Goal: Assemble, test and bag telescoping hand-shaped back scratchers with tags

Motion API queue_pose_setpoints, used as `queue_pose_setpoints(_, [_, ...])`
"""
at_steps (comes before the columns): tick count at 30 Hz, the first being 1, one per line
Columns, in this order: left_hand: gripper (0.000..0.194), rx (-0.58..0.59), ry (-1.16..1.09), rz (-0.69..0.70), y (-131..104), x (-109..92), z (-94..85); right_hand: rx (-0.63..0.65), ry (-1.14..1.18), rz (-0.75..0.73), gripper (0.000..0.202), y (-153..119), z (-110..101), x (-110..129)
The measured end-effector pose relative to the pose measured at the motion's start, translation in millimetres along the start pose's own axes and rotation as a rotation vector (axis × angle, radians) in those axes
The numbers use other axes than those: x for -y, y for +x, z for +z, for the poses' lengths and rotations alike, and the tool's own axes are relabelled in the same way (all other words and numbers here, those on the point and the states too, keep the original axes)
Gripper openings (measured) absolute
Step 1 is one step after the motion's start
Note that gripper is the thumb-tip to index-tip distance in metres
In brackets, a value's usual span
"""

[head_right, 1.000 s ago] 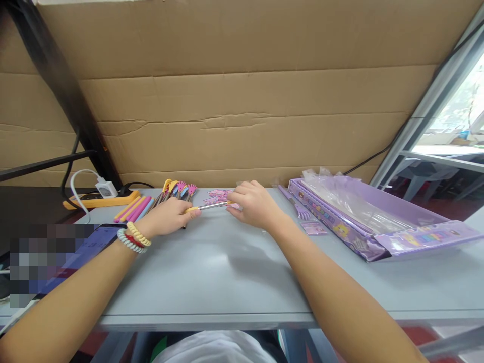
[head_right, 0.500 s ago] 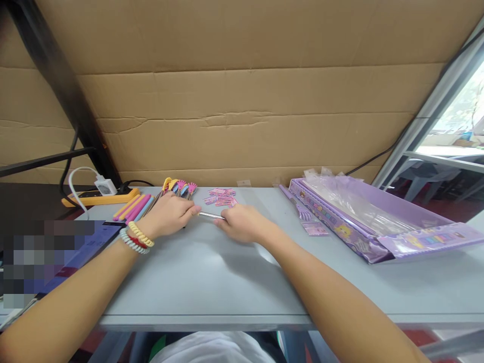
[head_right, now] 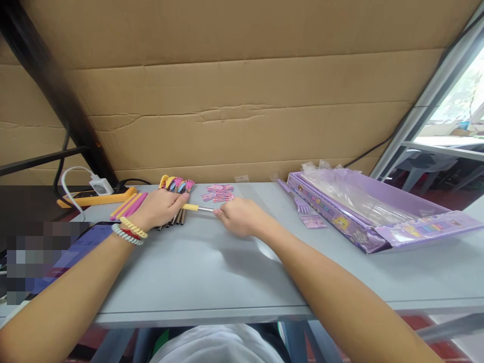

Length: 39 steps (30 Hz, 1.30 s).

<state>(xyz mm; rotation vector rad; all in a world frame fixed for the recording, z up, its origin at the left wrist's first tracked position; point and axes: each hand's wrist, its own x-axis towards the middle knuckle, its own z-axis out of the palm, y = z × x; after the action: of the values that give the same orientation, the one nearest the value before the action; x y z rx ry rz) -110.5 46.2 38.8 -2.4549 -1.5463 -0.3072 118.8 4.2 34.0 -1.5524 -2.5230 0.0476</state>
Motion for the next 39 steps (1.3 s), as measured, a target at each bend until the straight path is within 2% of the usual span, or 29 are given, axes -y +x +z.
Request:
queue_pose_setpoints(3, [0.063, -0.045, 0.098, -0.047, 0, -3, -1.9, 0.020, 0.081, -0.004, 0.051, 0, 5, 6])
queue_pose_setpoints(8, [0.056, -0.006, 0.215, -0.067, 1, -3, -0.5, 0.135, 0.141, 0.074, 0.054, 0, 14, 17])
queue_pose_setpoints(14, [0.057, -0.049, 0.236, -0.151, 2, -16, 1.7, 0.141, 0.170, 0.058, 0.055, 4, 15, 14])
queue_pose_setpoints(19, [0.057, -0.009, 0.259, -0.126, 1, -22, 3.9, 0.165, 0.176, 0.087, 0.055, 5, 15, 17])
queue_pose_setpoints(26, [0.055, -0.023, 0.265, -0.096, 0, -29, 4.5, 0.164, 0.131, 0.131, 0.055, 2, 14, 21])
queue_pose_setpoints(30, [0.058, -0.093, 0.234, -0.100, -1, -31, 0.6, 0.109, 0.050, 0.085, 0.054, 0, 15, 21])
queue_pose_setpoints(34, [0.056, -0.141, 0.167, -0.070, -2, -24, -2.3, 0.042, 0.016, 0.028, 0.051, -1, 17, 20])
queue_pose_setpoints(39, [0.052, -0.221, 0.024, -0.056, -3, -10, -0.7, 0.028, 0.051, 0.005, 0.044, -1, 17, 20])
